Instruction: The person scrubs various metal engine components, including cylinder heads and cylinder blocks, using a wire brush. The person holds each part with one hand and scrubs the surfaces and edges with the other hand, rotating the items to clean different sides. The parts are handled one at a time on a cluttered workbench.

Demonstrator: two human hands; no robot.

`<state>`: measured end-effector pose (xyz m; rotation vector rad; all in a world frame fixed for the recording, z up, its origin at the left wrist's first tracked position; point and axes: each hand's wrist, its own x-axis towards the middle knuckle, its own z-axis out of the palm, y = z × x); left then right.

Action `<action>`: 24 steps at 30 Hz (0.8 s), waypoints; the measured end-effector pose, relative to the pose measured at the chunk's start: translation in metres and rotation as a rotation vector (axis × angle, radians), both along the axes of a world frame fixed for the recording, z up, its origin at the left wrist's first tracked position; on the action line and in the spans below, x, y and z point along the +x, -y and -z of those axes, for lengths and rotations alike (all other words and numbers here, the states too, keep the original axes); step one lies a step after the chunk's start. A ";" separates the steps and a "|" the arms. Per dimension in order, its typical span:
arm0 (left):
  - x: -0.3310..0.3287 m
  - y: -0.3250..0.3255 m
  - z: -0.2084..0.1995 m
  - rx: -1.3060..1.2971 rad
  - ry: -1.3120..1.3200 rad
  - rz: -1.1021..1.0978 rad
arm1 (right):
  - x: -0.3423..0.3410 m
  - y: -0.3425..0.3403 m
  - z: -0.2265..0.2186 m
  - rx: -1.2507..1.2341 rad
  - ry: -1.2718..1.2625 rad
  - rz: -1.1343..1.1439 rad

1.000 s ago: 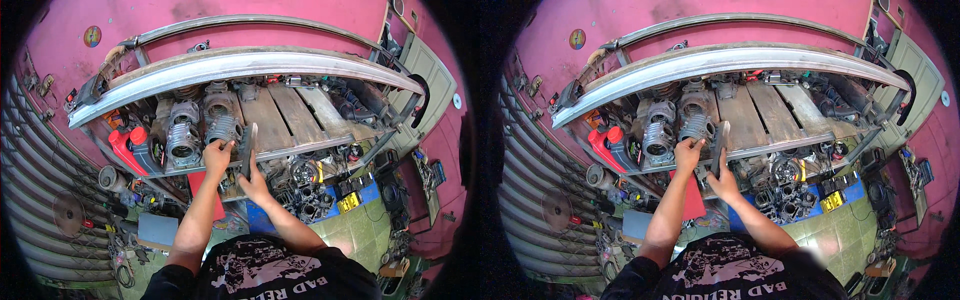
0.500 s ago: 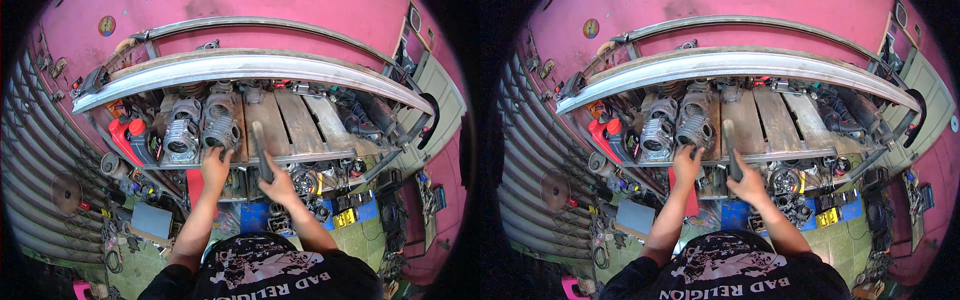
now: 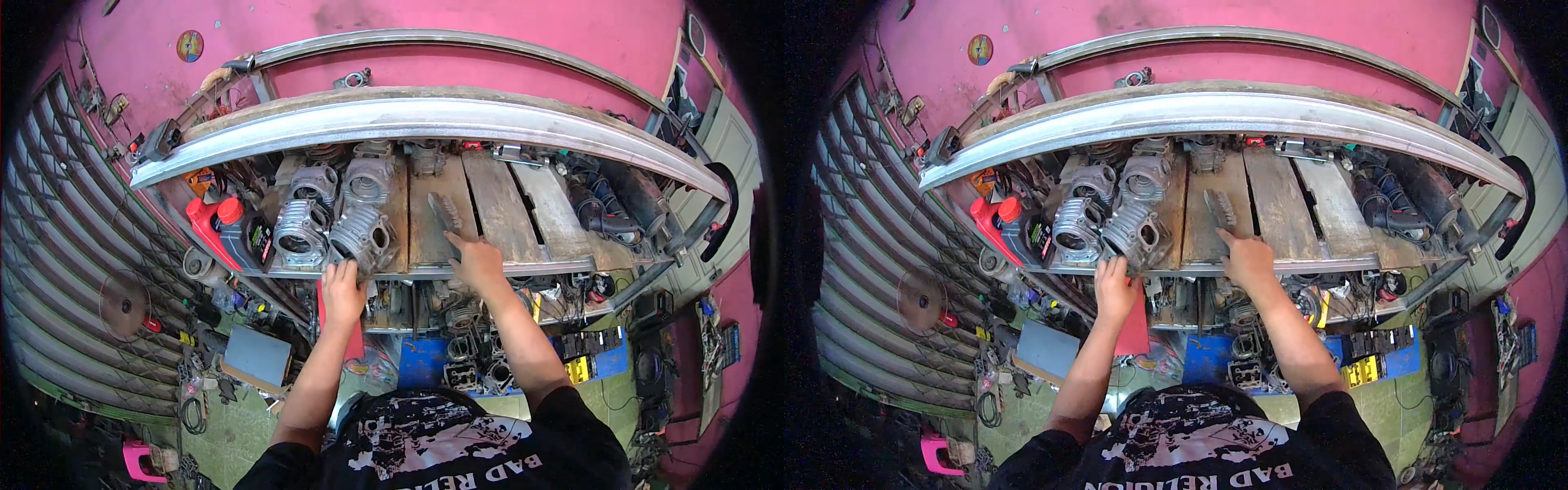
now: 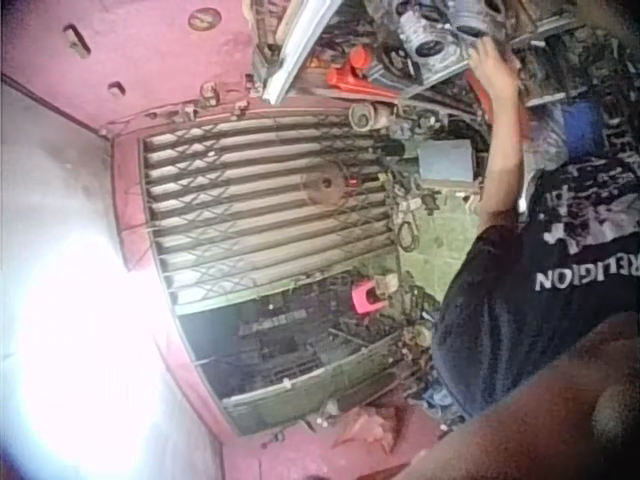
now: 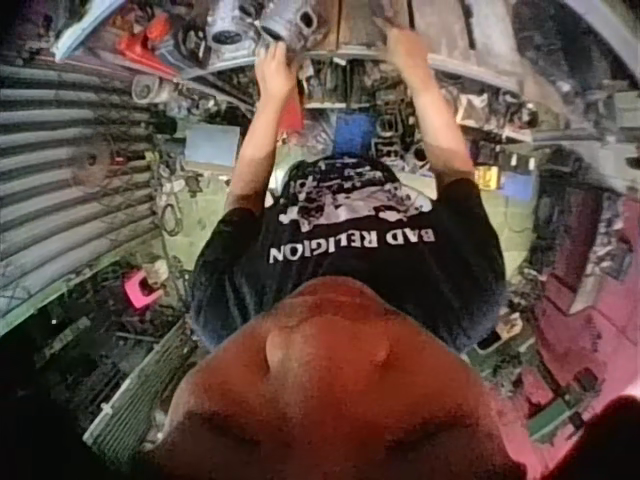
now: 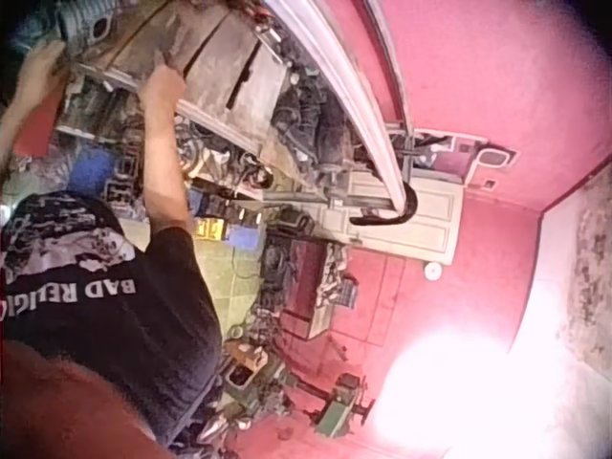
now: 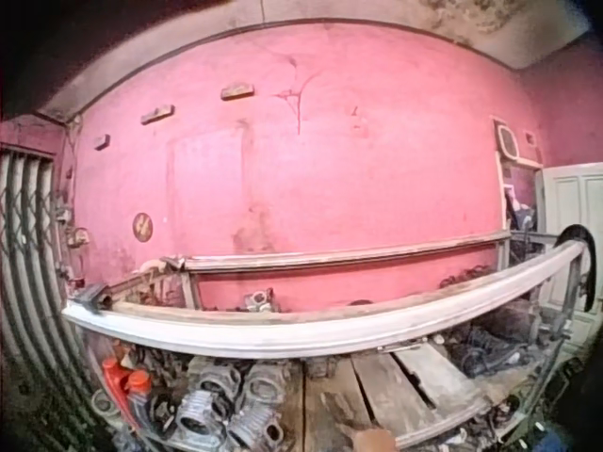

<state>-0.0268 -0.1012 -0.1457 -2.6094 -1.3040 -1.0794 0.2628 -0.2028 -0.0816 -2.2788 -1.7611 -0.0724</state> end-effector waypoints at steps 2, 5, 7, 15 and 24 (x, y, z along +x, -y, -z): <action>-0.004 -0.001 -0.002 0.046 0.045 0.068 | 0.011 0.005 0.009 0.064 -0.025 -0.050; -0.013 0.001 -0.018 0.079 -0.007 0.123 | 0.012 0.012 0.009 0.091 -0.094 -0.061; -0.020 0.005 -0.024 0.108 -0.021 0.161 | 0.001 0.017 -0.004 0.107 -0.052 -0.014; -0.023 0.006 -0.063 0.032 0.035 0.285 | -0.099 0.008 -0.018 0.227 0.002 -0.227; -0.023 -0.004 -0.122 -0.257 0.205 0.446 | -0.111 -0.030 0.023 0.678 -0.417 -0.125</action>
